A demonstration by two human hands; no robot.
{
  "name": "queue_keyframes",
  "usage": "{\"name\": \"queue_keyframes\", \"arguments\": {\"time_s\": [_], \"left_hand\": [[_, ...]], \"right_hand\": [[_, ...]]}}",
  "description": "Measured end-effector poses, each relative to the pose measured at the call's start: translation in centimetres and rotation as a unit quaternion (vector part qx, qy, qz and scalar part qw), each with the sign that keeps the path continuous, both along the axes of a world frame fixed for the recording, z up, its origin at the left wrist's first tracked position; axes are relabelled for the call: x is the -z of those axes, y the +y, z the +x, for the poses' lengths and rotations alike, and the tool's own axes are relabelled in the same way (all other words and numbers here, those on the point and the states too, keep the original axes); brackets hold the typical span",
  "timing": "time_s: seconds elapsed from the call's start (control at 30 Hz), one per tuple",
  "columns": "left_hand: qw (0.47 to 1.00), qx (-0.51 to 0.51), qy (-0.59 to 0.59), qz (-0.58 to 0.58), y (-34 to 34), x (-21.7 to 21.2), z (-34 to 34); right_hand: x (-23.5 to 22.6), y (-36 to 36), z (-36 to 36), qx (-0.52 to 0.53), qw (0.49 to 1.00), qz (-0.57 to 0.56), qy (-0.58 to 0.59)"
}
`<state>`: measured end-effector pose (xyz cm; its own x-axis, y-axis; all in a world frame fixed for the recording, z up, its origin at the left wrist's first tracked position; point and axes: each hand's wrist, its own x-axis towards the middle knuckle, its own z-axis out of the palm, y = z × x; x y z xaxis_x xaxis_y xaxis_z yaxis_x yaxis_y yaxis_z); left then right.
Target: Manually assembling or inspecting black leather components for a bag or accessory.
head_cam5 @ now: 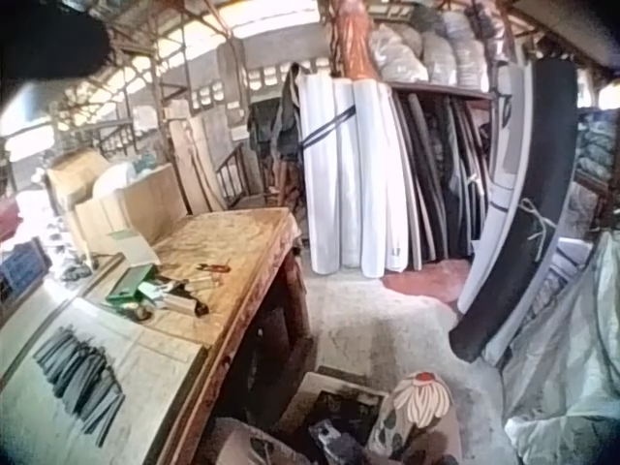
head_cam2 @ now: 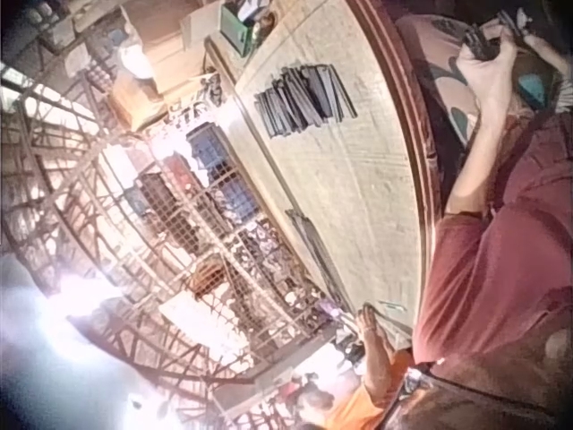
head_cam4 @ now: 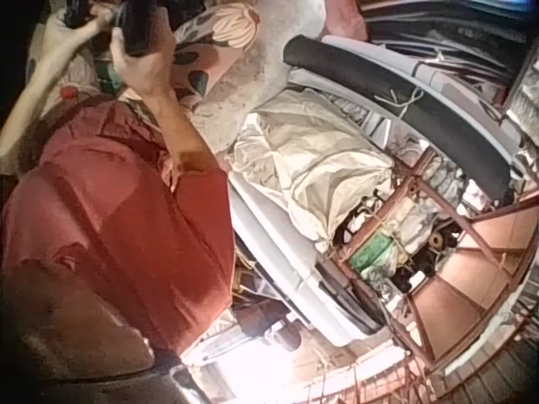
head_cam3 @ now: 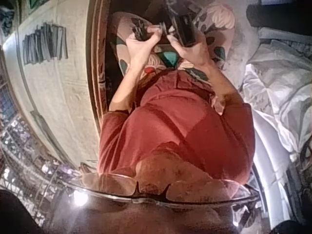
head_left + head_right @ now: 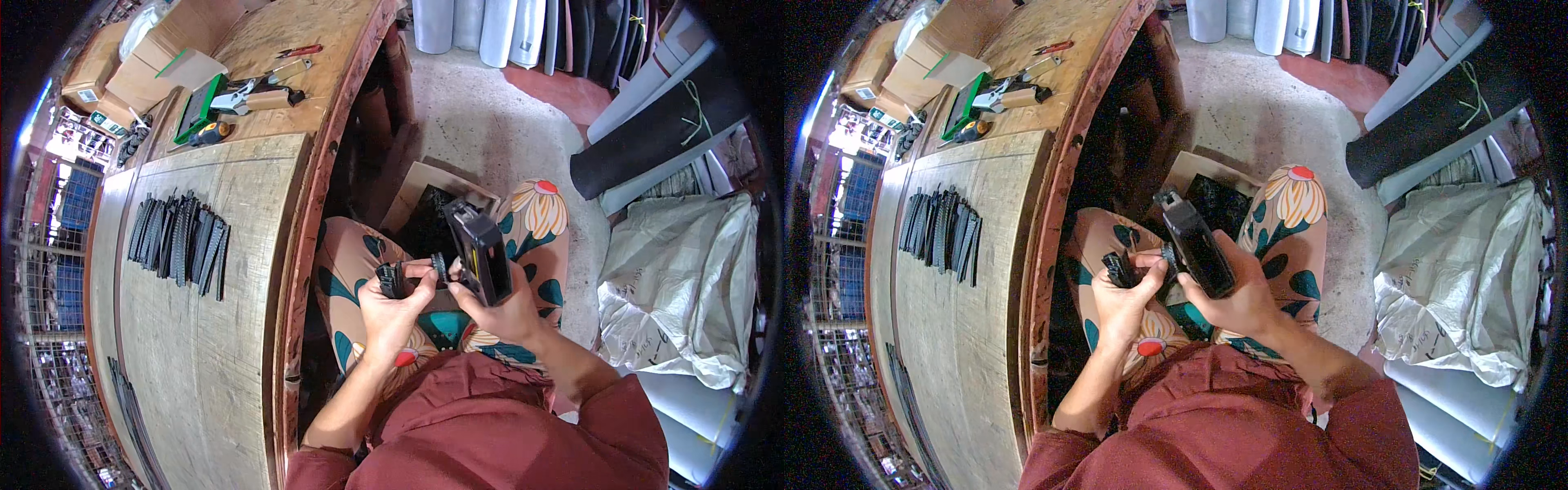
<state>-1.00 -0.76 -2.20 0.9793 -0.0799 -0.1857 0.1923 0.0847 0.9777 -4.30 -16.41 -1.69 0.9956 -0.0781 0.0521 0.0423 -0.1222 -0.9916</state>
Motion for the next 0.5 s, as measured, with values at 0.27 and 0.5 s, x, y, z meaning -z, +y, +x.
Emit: {"name": "queue_keyframes", "arguments": {"time_s": [0.27, 0.5], "left_hand": [[0.994, 0.046, -0.036, 0.091, 3.3, -2.0, 0.9], [0.989, 0.076, -0.053, 0.118, 2.9, -2.8, 0.0]], "right_hand": [[-2.0, -5.7, -0.4, -0.185, 0.898, -0.394, -0.065], [-1.6, -5.9, 0.2, -0.214, 0.862, -0.446, -0.110]]}}
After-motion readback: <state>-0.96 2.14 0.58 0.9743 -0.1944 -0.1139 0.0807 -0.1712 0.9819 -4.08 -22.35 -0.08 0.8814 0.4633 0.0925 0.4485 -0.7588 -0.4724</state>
